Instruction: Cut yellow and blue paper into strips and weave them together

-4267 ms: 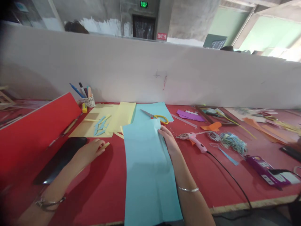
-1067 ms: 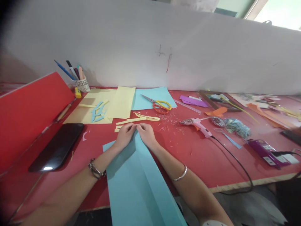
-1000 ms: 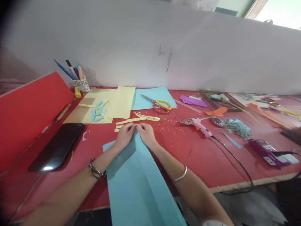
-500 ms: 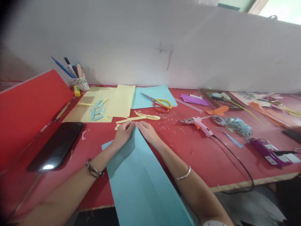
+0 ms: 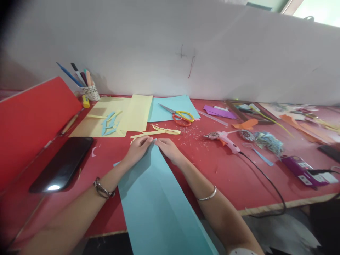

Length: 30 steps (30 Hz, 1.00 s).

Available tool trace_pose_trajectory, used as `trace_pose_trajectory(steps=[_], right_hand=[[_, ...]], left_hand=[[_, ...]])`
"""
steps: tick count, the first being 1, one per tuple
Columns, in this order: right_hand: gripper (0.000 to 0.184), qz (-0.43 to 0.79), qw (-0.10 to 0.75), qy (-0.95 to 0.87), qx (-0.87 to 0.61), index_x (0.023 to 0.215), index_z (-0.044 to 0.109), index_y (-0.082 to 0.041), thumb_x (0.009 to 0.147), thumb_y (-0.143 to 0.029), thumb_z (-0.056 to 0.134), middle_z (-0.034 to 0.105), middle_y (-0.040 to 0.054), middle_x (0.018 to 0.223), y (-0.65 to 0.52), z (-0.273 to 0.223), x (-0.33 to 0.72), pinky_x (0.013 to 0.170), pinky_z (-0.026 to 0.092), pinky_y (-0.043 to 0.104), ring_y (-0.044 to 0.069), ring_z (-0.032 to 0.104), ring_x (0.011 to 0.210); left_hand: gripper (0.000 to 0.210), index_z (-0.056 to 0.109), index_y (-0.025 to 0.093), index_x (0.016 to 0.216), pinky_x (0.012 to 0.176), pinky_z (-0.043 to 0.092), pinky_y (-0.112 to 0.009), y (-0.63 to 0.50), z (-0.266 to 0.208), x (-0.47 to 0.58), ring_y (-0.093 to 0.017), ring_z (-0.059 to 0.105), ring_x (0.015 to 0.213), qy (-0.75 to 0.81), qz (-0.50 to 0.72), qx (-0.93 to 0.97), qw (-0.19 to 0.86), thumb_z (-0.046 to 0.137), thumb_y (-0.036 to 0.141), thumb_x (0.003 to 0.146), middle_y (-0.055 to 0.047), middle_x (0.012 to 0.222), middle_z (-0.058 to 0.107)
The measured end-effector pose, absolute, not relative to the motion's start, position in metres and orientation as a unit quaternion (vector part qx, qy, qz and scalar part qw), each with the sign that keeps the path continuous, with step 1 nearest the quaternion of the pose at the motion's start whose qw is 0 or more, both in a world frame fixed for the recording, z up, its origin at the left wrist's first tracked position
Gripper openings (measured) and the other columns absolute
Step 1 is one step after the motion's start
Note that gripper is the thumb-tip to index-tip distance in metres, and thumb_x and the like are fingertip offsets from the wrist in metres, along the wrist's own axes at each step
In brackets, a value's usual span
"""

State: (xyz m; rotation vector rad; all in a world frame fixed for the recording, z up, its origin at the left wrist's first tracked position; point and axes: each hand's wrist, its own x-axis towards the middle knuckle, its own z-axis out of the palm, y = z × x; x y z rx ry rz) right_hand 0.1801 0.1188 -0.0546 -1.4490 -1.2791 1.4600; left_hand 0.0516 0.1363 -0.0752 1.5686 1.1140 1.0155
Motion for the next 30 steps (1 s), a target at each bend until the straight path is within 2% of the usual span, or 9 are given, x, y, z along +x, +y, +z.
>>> trace_pose_trajectory(steps=[7, 16, 19, 23, 27, 30], right_hand=[[0.027, 0.558, 0.374, -0.489, -0.556, 0.05, 0.038, -0.018, 0.063, -0.038, 0.05, 0.033, -0.0089, 0.043, 0.118, -0.058, 0.18, 0.04, 0.02, 0.02, 0.004, 0.027, 0.039], [0.027, 0.504, 0.387, -0.494, -0.593, 0.046, 0.032, -0.019, 0.063, -0.032, 0.048, 0.03, -0.0083, 0.043, 0.123, -0.066, 0.182, 0.042, 0.02, 0.021, 0.005, 0.027, 0.041], [0.023, 0.504, 0.379, -0.5, -0.594, 0.05, 0.039, -0.018, 0.066, -0.033, 0.047, 0.037, -0.0071, 0.046, 0.122, -0.061, 0.183, 0.044, 0.024, 0.021, 0.006, 0.033, 0.044], [0.027, 0.515, 0.328, -0.552, -0.568, 0.06, 0.052, -0.016, 0.069, -0.04, 0.046, 0.05, -0.003, 0.06, 0.119, -0.05, 0.185, 0.054, 0.033, 0.022, 0.01, 0.045, 0.058], [0.031, 0.511, 0.272, -0.575, -0.579, 0.062, 0.057, -0.013, 0.069, -0.042, 0.048, 0.051, -0.0018, 0.058, 0.119, -0.049, 0.185, 0.055, 0.034, 0.023, 0.011, 0.046, 0.057], [0.032, 0.537, 0.268, -0.55, -0.58, 0.061, 0.058, -0.013, 0.07, -0.041, 0.046, 0.051, -0.0019, 0.055, 0.119, -0.052, 0.185, 0.055, 0.034, 0.023, 0.01, 0.046, 0.054]], left_hand=[[0.026, 0.054, 0.017, 0.065, 0.044, 0.031, -0.02, 0.137, -0.072, 0.045, -0.009, 0.042, 0.047, 0.429, 0.364, 0.635, 0.529, 0.053, 0.042, 0.067, 0.004, 0.053, 0.05], [0.027, 0.056, 0.016, 0.067, 0.045, 0.033, -0.02, 0.139, -0.075, 0.042, -0.009, 0.047, 0.048, 0.43, 0.376, 0.618, 0.54, 0.054, 0.043, 0.066, 0.001, 0.057, 0.057], [0.024, 0.057, 0.016, 0.067, 0.046, 0.033, -0.02, 0.14, -0.076, 0.041, -0.009, 0.047, 0.049, 0.434, 0.382, 0.623, 0.528, 0.054, 0.041, 0.067, 0.002, 0.056, 0.057], [0.022, 0.055, 0.017, 0.064, 0.043, 0.029, -0.019, 0.14, -0.075, 0.042, -0.008, 0.042, 0.046, 0.44, 0.392, 0.629, 0.507, 0.054, 0.038, 0.066, 0.004, 0.052, 0.053], [0.022, 0.055, 0.017, 0.065, 0.044, 0.029, -0.019, 0.139, -0.073, 0.042, -0.008, 0.042, 0.048, 0.437, 0.391, 0.639, 0.498, 0.054, 0.039, 0.067, 0.004, 0.053, 0.052], [0.022, 0.055, 0.017, 0.065, 0.045, 0.029, -0.019, 0.138, -0.072, 0.042, -0.008, 0.042, 0.05, 0.437, 0.392, 0.646, 0.487, 0.053, 0.039, 0.068, 0.004, 0.054, 0.051]])
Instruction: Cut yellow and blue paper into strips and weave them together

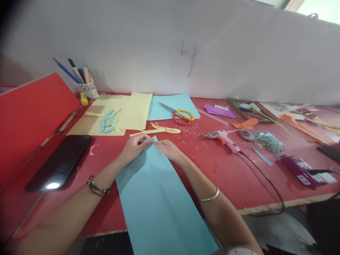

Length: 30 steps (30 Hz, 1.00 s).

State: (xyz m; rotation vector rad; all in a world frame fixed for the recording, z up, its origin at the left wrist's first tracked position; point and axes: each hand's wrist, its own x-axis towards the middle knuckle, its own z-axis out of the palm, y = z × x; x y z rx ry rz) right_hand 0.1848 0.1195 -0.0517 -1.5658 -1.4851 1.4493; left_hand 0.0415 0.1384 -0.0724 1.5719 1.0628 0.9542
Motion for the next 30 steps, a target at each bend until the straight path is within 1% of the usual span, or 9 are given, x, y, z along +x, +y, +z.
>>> trace_pose_trajectory(steps=[4, 8, 12, 17, 22, 25, 27, 30], right_hand=[[0.031, 0.552, 0.284, -0.519, -0.588, 0.059, 0.057, -0.013, 0.067, -0.042, 0.049, 0.051, -0.0028, 0.054, 0.1189, -0.0519, 0.1848, 0.053, 0.033, 0.023, 0.009, 0.045, 0.052], [0.03, 0.551, 0.291, -0.513, -0.59, 0.056, 0.055, -0.014, 0.065, -0.042, 0.051, 0.047, -0.0039, 0.051, 0.1181, -0.0512, 0.1842, 0.05, 0.031, 0.022, 0.008, 0.041, 0.049], [0.029, 0.548, 0.297, -0.502, -0.599, 0.051, 0.05, -0.014, 0.065, -0.04, 0.051, 0.043, -0.0052, 0.046, 0.1171, -0.0503, 0.1815, 0.046, 0.028, 0.022, 0.007, 0.037, 0.045], [0.026, 0.551, 0.285, -0.48, -0.62, 0.05, 0.051, -0.014, 0.064, -0.036, 0.051, 0.046, -0.0046, 0.045, 0.117, -0.05, 0.1811, 0.045, 0.03, 0.022, 0.007, 0.04, 0.044], [0.023, 0.551, 0.279, -0.481, -0.622, 0.048, 0.05, -0.016, 0.065, -0.031, 0.05, 0.044, -0.006, 0.042, 0.1185, -0.05, 0.186, 0.042, 0.027, 0.02, 0.006, 0.037, 0.04], [0.028, 0.547, 0.277, -0.483, -0.625, 0.05, 0.053, -0.015, 0.068, -0.036, 0.049, 0.047, -0.0048, 0.044, 0.1184, -0.0474, 0.1877, 0.043, 0.028, 0.021, 0.007, 0.039, 0.042], [0.032, 0.552, 0.272, -0.489, -0.618, 0.054, 0.057, -0.015, 0.071, -0.04, 0.047, 0.052, -0.0025, 0.049, 0.1178, -0.0455, 0.1881, 0.047, 0.031, 0.022, 0.008, 0.044, 0.047], [0.031, 0.562, 0.253, -0.508, -0.601, 0.057, 0.06, -0.014, 0.07, -0.041, 0.05, 0.056, -0.0006, 0.054, 0.117, -0.0447, 0.1889, 0.053, 0.035, 0.023, 0.01, 0.048, 0.053]], left_hand=[[0.022, 0.055, 0.017, 0.065, 0.045, 0.027, -0.02, 0.1392, -0.0727, 0.0402, -0.008, 0.039, 0.048, 0.445, 0.396, 0.653, 0.468, 0.052, 0.038, 0.069, 0.005, 0.052, 0.048], [0.02, 0.055, 0.017, 0.064, 0.044, 0.025, -0.02, 0.1392, -0.0721, 0.0398, -0.008, 0.036, 0.045, 0.451, 0.4, 0.658, 0.451, 0.053, 0.037, 0.068, 0.006, 0.048, 0.044], [0.022, 0.056, 0.018, 0.066, 0.045, 0.026, -0.021, 0.1376, -0.0699, 0.0401, -0.009, 0.039, 0.047, 0.452, 0.401, 0.661, 0.445, 0.053, 0.039, 0.067, 0.005, 0.05, 0.046], [0.022, 0.056, 0.017, 0.066, 0.044, 0.027, -0.02, 0.1365, -0.0677, 0.0393, -0.009, 0.04, 0.047, 0.45, 0.405, 0.662, 0.442, 0.052, 0.039, 0.067, 0.004, 0.051, 0.048], [0.023, 0.055, 0.017, 0.065, 0.044, 0.028, -0.02, 0.1395, -0.0693, 0.0361, -0.008, 0.039, 0.047, 0.457, 0.414, 0.658, 0.433, 0.051, 0.039, 0.069, 0.004, 0.051, 0.047], [0.023, 0.055, 0.017, 0.064, 0.043, 0.027, -0.02, 0.1413, -0.0705, 0.0349, -0.009, 0.039, 0.047, 0.462, 0.415, 0.656, 0.429, 0.051, 0.039, 0.068, 0.004, 0.051, 0.047], [0.023, 0.055, 0.017, 0.063, 0.043, 0.027, -0.02, 0.1418, -0.0709, 0.0348, -0.008, 0.038, 0.046, 0.467, 0.416, 0.654, 0.424, 0.051, 0.039, 0.068, 0.005, 0.049, 0.045], [0.023, 0.055, 0.017, 0.065, 0.044, 0.028, -0.02, 0.1417, -0.0712, 0.0348, -0.008, 0.039, 0.047, 0.47, 0.418, 0.655, 0.419, 0.051, 0.039, 0.068, 0.005, 0.049, 0.046]])
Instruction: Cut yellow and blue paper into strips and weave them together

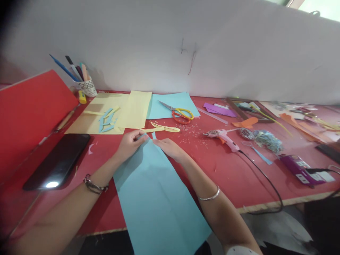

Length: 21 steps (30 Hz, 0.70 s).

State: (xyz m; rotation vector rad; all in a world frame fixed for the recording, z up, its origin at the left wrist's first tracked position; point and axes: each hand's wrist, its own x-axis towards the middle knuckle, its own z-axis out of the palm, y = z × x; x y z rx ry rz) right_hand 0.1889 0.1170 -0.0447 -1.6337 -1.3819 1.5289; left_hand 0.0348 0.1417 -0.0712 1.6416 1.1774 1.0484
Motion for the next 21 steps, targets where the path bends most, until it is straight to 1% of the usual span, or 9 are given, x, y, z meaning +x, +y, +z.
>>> trace_pose_trajectory(steps=[4, 9, 14, 18, 21], right_hand=[[0.029, 0.556, 0.236, -0.516, -0.608, 0.052, 0.056, -0.014, 0.067, -0.039, 0.054, 0.051, -0.0024, 0.049, 0.117, -0.0471, 0.1907, 0.052, 0.034, 0.023, 0.009, 0.045, 0.05], [0.028, 0.562, 0.236, -0.519, -0.599, 0.055, 0.058, -0.013, 0.067, -0.038, 0.053, 0.052, -0.002, 0.051, 0.1176, -0.0502, 0.1905, 0.053, 0.035, 0.023, 0.009, 0.046, 0.051], [0.032, 0.543, 0.234, -0.522, -0.615, 0.046, 0.049, -0.015, 0.066, -0.04, 0.052, 0.041, -0.0048, 0.042, 0.117, -0.0506, 0.1878, 0.045, 0.028, 0.022, 0.006, 0.036, 0.042], [0.027, 0.532, 0.235, -0.509, -0.634, 0.044, 0.047, -0.016, 0.066, -0.032, 0.049, 0.04, -0.0059, 0.038, 0.1172, -0.0504, 0.1877, 0.041, 0.025, 0.021, 0.006, 0.034, 0.037], [0.027, 0.528, 0.235, -0.511, -0.636, 0.043, 0.045, -0.016, 0.067, -0.027, 0.047, 0.038, -0.0066, 0.034, 0.1187, -0.0514, 0.1892, 0.039, 0.023, 0.021, 0.005, 0.033, 0.034]], left_hand=[[0.022, 0.056, 0.017, 0.065, 0.044, 0.029, -0.02, 0.1414, -0.0708, 0.0345, -0.008, 0.04, 0.048, 0.466, 0.421, 0.658, 0.415, 0.051, 0.038, 0.068, 0.004, 0.051, 0.048], [0.022, 0.056, 0.017, 0.065, 0.044, 0.029, -0.019, 0.1416, -0.0707, 0.0337, -0.008, 0.039, 0.047, 0.46, 0.421, 0.666, 0.41, 0.051, 0.038, 0.069, 0.004, 0.05, 0.048], [0.022, 0.056, 0.017, 0.066, 0.046, 0.03, -0.02, 0.142, -0.0704, 0.0329, -0.009, 0.041, 0.048, 0.458, 0.423, 0.672, 0.4, 0.051, 0.038, 0.069, 0.004, 0.053, 0.05], [0.023, 0.055, 0.017, 0.065, 0.047, 0.03, -0.02, 0.1432, -0.0694, 0.0307, -0.009, 0.041, 0.05, 0.461, 0.425, 0.673, 0.391, 0.05, 0.038, 0.07, 0.004, 0.054, 0.049], [0.024, 0.054, 0.016, 0.066, 0.046, 0.029, -0.02, 0.1454, -0.0697, 0.028, -0.009, 0.039, 0.049, 0.467, 0.428, 0.672, 0.384, 0.049, 0.039, 0.07, 0.004, 0.052, 0.046]])
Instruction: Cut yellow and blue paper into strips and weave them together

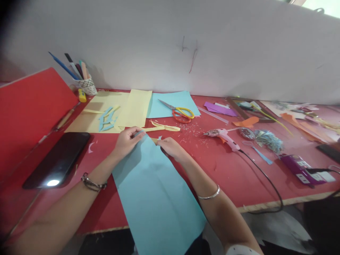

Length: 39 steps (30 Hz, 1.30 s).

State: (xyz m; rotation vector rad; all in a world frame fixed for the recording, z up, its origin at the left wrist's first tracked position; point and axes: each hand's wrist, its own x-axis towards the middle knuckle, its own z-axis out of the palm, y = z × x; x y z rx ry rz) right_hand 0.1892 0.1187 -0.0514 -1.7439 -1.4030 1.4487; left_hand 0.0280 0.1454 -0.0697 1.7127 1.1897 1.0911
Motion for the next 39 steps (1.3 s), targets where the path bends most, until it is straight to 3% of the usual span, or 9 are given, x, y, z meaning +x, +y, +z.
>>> trace_pose_trajectory(steps=[4, 10, 22, 31, 39], right_hand=[[0.031, 0.531, 0.236, -0.514, -0.631, 0.042, 0.045, -0.017, 0.07, -0.03, 0.046, 0.036, -0.0069, 0.032, 0.12, -0.051, 0.19, 0.038, 0.024, 0.02, 0.005, 0.032, 0.032], [0.03, 0.562, 0.229, -0.525, -0.597, 0.058, 0.06, -0.014, 0.068, -0.041, 0.051, 0.057, -0.0018, 0.054, 0.117, -0.047, 0.191, 0.051, 0.035, 0.021, 0.009, 0.049, 0.051], [0.027, 0.523, 0.228, -0.526, -0.631, 0.045, 0.046, -0.015, 0.066, -0.032, 0.048, 0.039, -0.0062, 0.04, 0.116, -0.051, 0.189, 0.042, 0.025, 0.021, 0.005, 0.035, 0.038], [0.027, 0.512, 0.231, -0.519, -0.645, 0.044, 0.042, -0.017, 0.069, -0.026, 0.045, 0.039, -0.0066, 0.037, 0.118, -0.05, 0.19, 0.039, 0.024, 0.02, 0.005, 0.035, 0.035], [0.027, 0.525, 0.236, -0.577, -0.578, 0.06, 0.055, -0.014, 0.074, -0.035, 0.046, 0.05, -0.003, 0.052, 0.12, -0.033, 0.191, 0.05, 0.034, 0.021, 0.007, 0.044, 0.046]], left_hand=[[0.024, 0.054, 0.015, 0.068, 0.046, 0.029, -0.019, 0.148, -0.07, 0.025, -0.008, 0.039, 0.049, 0.471, 0.429, 0.671, 0.379, 0.049, 0.039, 0.07, 0.005, 0.052, 0.046], [0.023, 0.054, 0.015, 0.066, 0.047, 0.029, -0.019, 0.146, -0.069, 0.025, -0.008, 0.039, 0.049, 0.474, 0.431, 0.672, 0.371, 0.049, 0.037, 0.069, 0.005, 0.053, 0.046], [0.023, 0.055, 0.015, 0.067, 0.045, 0.027, -0.019, 0.148, -0.071, 0.024, -0.007, 0.036, 0.048, 0.47, 0.441, 0.677, 0.355, 0.049, 0.037, 0.07, 0.006, 0.051, 0.044], [0.021, 0.054, 0.016, 0.067, 0.046, 0.028, -0.019, 0.153, -0.072, 0.017, -0.007, 0.035, 0.047, 0.488, 0.453, 0.664, 0.34, 0.049, 0.035, 0.071, 0.006, 0.052, 0.044], [0.017, 0.056, 0.017, 0.08, 0.044, 0.026, -0.019, 0.14, -0.048, 0.014, -0.007, 0.031, 0.042, 0.488, 0.443, 0.67, 0.341, 0.047, 0.029, 0.075, 0.007, 0.047, 0.039]])
